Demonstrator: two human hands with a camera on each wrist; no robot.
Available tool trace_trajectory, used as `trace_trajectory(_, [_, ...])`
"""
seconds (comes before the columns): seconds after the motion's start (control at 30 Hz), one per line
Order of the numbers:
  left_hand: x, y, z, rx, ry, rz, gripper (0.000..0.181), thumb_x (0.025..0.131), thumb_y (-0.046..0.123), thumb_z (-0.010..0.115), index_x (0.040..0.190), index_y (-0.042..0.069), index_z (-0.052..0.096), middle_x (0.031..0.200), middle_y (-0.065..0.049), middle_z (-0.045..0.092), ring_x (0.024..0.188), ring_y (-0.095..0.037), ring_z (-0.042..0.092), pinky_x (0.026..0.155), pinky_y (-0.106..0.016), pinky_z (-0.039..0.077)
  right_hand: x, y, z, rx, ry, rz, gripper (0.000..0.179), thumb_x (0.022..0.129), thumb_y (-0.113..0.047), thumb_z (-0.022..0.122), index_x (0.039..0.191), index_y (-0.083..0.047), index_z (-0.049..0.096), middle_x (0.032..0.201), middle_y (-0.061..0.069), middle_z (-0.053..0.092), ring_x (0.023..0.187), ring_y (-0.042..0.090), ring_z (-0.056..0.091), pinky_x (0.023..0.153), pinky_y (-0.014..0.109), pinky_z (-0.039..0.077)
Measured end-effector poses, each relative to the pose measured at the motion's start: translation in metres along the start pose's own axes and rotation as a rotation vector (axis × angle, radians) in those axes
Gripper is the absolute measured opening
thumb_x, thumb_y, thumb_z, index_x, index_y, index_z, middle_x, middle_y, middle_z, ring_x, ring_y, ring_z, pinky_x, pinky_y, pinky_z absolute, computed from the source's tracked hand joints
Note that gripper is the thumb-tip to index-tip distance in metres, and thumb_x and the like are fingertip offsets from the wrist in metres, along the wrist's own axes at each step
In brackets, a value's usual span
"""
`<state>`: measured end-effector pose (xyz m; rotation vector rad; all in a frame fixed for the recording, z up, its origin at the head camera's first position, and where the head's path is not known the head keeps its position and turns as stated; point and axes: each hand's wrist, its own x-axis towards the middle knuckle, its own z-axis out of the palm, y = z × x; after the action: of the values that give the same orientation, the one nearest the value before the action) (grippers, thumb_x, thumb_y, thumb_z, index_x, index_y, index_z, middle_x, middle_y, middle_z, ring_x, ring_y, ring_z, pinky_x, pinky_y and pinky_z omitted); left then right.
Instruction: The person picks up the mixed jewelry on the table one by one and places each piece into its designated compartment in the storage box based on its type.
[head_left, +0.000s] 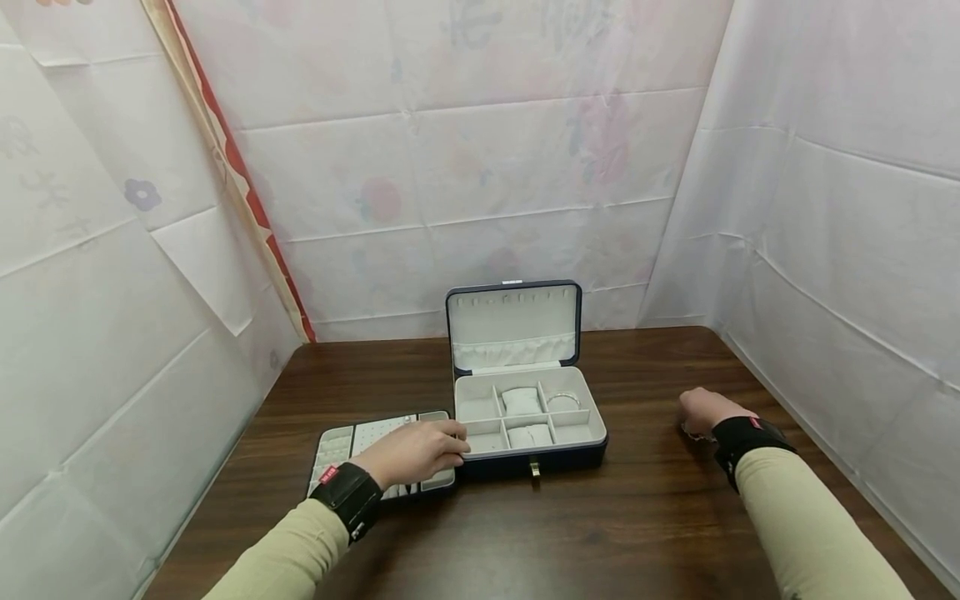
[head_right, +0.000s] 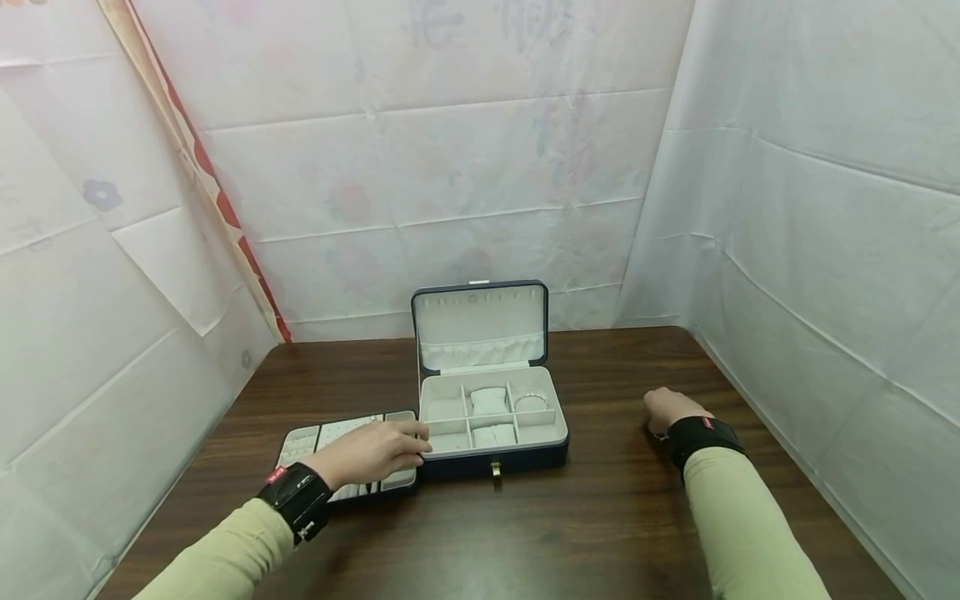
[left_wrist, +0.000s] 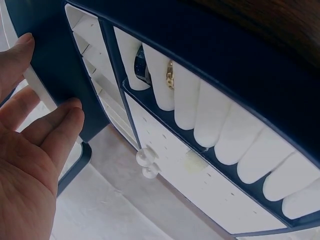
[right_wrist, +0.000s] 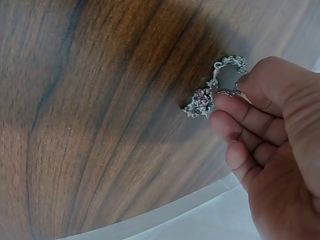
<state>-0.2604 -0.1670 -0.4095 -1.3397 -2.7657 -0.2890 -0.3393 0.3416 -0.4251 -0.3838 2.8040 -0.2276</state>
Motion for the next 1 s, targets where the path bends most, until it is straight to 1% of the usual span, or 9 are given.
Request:
trace_trajectory(0.13, [0.001, 0.000, 0.000, 0.003, 0.004, 0.006, 0.011, 0.098, 0.020, 0.071, 0.105, 0.016, 0.078, 0.106, 0.005, 0.065, 0.088, -0.004, 0.062, 0.081, -0.026, 0.056, 0.001, -0.001, -0.006, -0.045, 0.031, -0.023, 0.016, 0.074, 0.007, 0.059, 0.069, -0.008, 0.053, 0.067, 0.005, 0.054, 0.057, 0.019, 0.052, 0.054, 0.031, 0.042])
trace_trajectory(0.2, [0.001, 0.000, 0.000, 0.008, 0.007, 0.010, 0.011, 0.098, 0.020, 0.071, 0.105, 0.016, 0.078, 0.105, 0.005, 0.065, 0.089, -0.004, 0.062, 0.081, -0.026, 0.056, 0.001, -0.001, -0.009, -0.076, 0.062, -0.060, 0.017, 0.075, 0.005, 0.059, 0.067, -0.008, 0.053, 0.068, 0.005, 0.054, 0.060, 0.020, 0.050, 0.056, 0.033, 0.043])
trace_trajectory(0.27, [0.000, 0.000, 0.000, 0.017, 0.007, 0.011, 0.010, 0.098, 0.020, 0.071, 0.104, 0.016, 0.078, 0.105, 0.006, 0.065, 0.089, -0.003, 0.062, 0.080, -0.026, 0.056, 0.001, -0.001, -0.012, -0.087, 0.092, -0.088, 0.016, 0.076, 0.004, 0.061, 0.070, -0.009, 0.053, 0.070, 0.004, 0.053, 0.063, 0.020, 0.049, 0.059, 0.035, 0.043])
trace_trajectory(0.37, [0.000, 0.000, 0.000, 0.039, -0.006, -0.005, 0.011, 0.098, 0.023, 0.071, 0.105, 0.018, 0.078, 0.108, 0.006, 0.065, 0.091, -0.004, 0.063, 0.080, -0.028, 0.057, 0.000, -0.001, -0.018, -0.052, 0.109, -0.113, 0.012, 0.077, 0.002, 0.062, 0.074, -0.007, 0.055, 0.071, 0.003, 0.054, 0.064, 0.019, 0.049, 0.059, 0.035, 0.044])
trace_trajectory(0.47, [0.001, 0.001, -0.001, 0.046, -0.036, -0.041, 0.016, 0.098, 0.029, 0.070, 0.108, 0.019, 0.078, 0.116, 0.004, 0.067, 0.098, -0.007, 0.066, 0.083, -0.032, 0.058, -0.001, -0.002, -0.024, -0.011, 0.100, -0.118, 0.007, 0.079, -0.001, 0.064, 0.079, -0.006, 0.058, 0.075, 0.003, 0.057, 0.066, 0.018, 0.051, 0.061, 0.034, 0.045])
trace_trajectory(0.63, [0.002, 0.002, -0.004, 0.040, -0.077, -0.088, 0.029, 0.101, 0.042, 0.062, 0.114, 0.020, 0.077, 0.130, -0.001, 0.066, 0.110, -0.015, 0.068, 0.090, -0.040, 0.057, 0.000, -0.004, -0.034, 0.061, 0.093, -0.135, 0.003, 0.086, -0.004, 0.061, 0.084, -0.006, 0.059, 0.079, 0.003, 0.058, 0.068, 0.017, 0.052, 0.062, 0.034, 0.044])
trace_trajectory(0.73, [0.003, 0.001, -0.007, 0.050, -0.065, -0.117, 0.037, 0.103, 0.047, 0.057, 0.118, 0.020, 0.076, 0.135, -0.001, 0.065, 0.113, -0.018, 0.068, 0.092, -0.042, 0.057, 0.002, -0.007, -0.042, 0.101, 0.113, -0.162, 0.007, 0.087, -0.002, 0.059, 0.084, -0.008, 0.058, 0.076, 0.001, 0.056, 0.066, 0.016, 0.050, 0.063, 0.033, 0.042])
trace_trajectory(0.87, [0.005, -0.002, -0.010, 0.068, -0.026, -0.153, 0.041, 0.104, 0.049, 0.054, 0.121, 0.019, 0.076, 0.136, -0.002, 0.065, 0.112, -0.019, 0.069, 0.092, -0.043, 0.057, 0.003, -0.016, -0.053, 0.114, 0.158, -0.206, 0.010, 0.087, -0.003, 0.060, 0.082, -0.010, 0.058, 0.074, -0.001, 0.054, 0.065, 0.014, 0.047, 0.065, 0.033, 0.040])
trace_trajectory(1.0, [0.007, -0.003, -0.014, 0.073, 0.004, -0.150, 0.039, 0.104, 0.048, 0.056, 0.119, 0.019, 0.077, 0.134, -0.002, 0.066, 0.111, -0.018, 0.069, 0.092, -0.042, 0.057, 0.002, -0.028, -0.066, 0.108, 0.181, -0.231, 0.009, 0.089, -0.004, 0.060, 0.083, -0.011, 0.058, 0.076, -0.001, 0.054, 0.067, 0.014, 0.047, 0.066, 0.033, 0.039])
